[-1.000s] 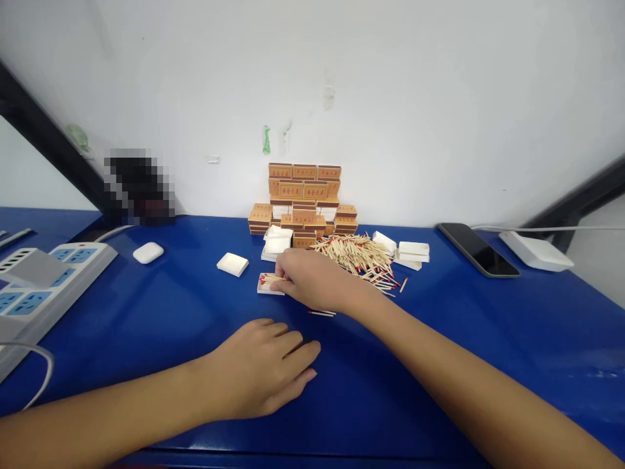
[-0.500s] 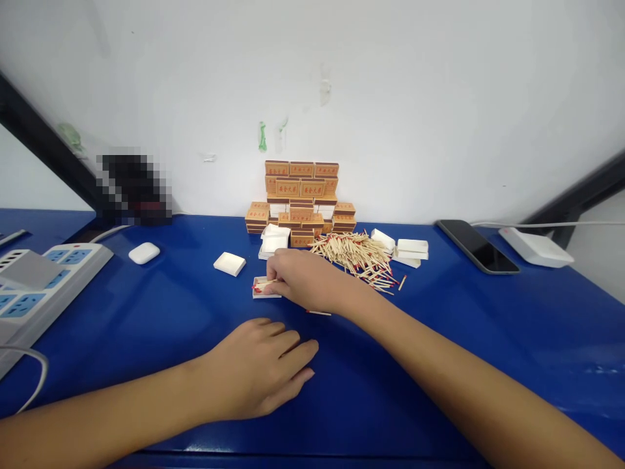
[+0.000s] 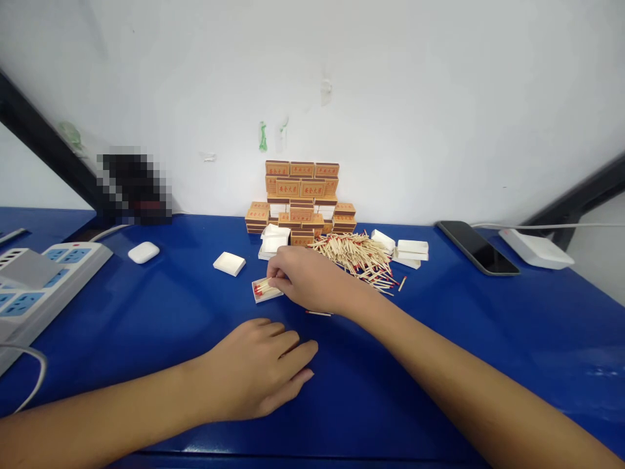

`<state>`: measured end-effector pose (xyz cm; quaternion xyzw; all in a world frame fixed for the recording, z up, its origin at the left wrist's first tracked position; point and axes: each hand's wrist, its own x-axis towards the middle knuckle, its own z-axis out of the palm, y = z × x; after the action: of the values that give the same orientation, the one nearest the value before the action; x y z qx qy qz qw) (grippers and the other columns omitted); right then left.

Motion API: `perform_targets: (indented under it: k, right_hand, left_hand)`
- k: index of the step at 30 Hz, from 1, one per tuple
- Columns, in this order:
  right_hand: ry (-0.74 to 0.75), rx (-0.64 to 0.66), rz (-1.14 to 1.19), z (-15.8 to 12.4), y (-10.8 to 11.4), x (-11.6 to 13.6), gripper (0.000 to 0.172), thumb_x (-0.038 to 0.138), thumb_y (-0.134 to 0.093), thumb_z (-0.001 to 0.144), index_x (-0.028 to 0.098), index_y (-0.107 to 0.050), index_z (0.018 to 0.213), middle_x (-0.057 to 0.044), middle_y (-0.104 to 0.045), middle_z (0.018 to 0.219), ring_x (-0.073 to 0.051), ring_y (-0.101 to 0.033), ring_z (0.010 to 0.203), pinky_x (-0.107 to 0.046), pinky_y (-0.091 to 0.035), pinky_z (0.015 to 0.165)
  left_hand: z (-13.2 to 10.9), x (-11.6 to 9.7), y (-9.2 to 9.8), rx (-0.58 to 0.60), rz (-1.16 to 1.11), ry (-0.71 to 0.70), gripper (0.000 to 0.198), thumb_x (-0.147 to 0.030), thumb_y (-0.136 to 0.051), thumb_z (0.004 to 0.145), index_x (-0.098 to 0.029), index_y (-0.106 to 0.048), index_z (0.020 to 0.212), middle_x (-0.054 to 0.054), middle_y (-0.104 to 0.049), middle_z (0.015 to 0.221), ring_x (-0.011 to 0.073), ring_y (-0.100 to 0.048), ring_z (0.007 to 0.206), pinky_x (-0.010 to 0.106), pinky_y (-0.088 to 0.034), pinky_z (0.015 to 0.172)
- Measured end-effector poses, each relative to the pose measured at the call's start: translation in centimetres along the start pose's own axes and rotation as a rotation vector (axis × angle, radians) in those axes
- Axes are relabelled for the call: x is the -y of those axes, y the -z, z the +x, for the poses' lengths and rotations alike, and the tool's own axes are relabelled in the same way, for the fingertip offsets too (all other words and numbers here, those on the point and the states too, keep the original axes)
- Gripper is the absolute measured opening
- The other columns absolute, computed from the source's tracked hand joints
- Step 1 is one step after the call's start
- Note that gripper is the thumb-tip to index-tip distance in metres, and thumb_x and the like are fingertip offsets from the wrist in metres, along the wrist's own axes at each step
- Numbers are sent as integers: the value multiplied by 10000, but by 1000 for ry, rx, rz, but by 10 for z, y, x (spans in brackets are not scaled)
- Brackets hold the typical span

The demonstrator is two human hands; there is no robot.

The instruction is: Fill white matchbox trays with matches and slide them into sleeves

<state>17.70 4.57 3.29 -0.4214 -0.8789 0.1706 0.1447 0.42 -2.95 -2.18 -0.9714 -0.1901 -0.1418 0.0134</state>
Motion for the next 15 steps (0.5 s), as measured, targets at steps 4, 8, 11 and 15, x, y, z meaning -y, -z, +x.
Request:
perform_targets:
  k: [4,8,11,15]
  right_hand:
    - [-6,-14,21,-1,0,-1,121,174,-655,944,185,-731,851,-27,-708,810,-150,-598,744,-284,-397,667]
    - [-31,-17,38,-2,0,0,108,178,-657,939,189,-747,881,-23,-711,823,-145,-596,739,-280,-397,665]
    - [-51,-19,44,-3,2,0,93,181,-661,940,192,-750,914,-21,-709,851,-139,-590,741,-275,-398,669]
    - [-51,-56,17,-3,4,-3,99,196,-653,955,194,-745,917,-19,-708,849,-142,-589,741,-281,-392,674]
  left_hand:
    - [0,0,0,-12,-2,1,234,-350,-520,1051,-172,-651,1129,7,-663,798,216,-639,646,378,-437,565]
    - [0,1,0,-14,-3,-1,229,-347,-528,1048,-168,-651,1121,9,-663,790,212,-642,644,369,-432,561]
    - [1,0,-1,-23,1,-3,216,-347,-543,1040,-169,-653,1093,9,-664,780,208,-645,639,363,-428,551]
    - [2,-1,6,-129,59,-36,174,-311,-560,1021,-175,-659,978,0,-630,703,191,-609,564,359,-390,496]
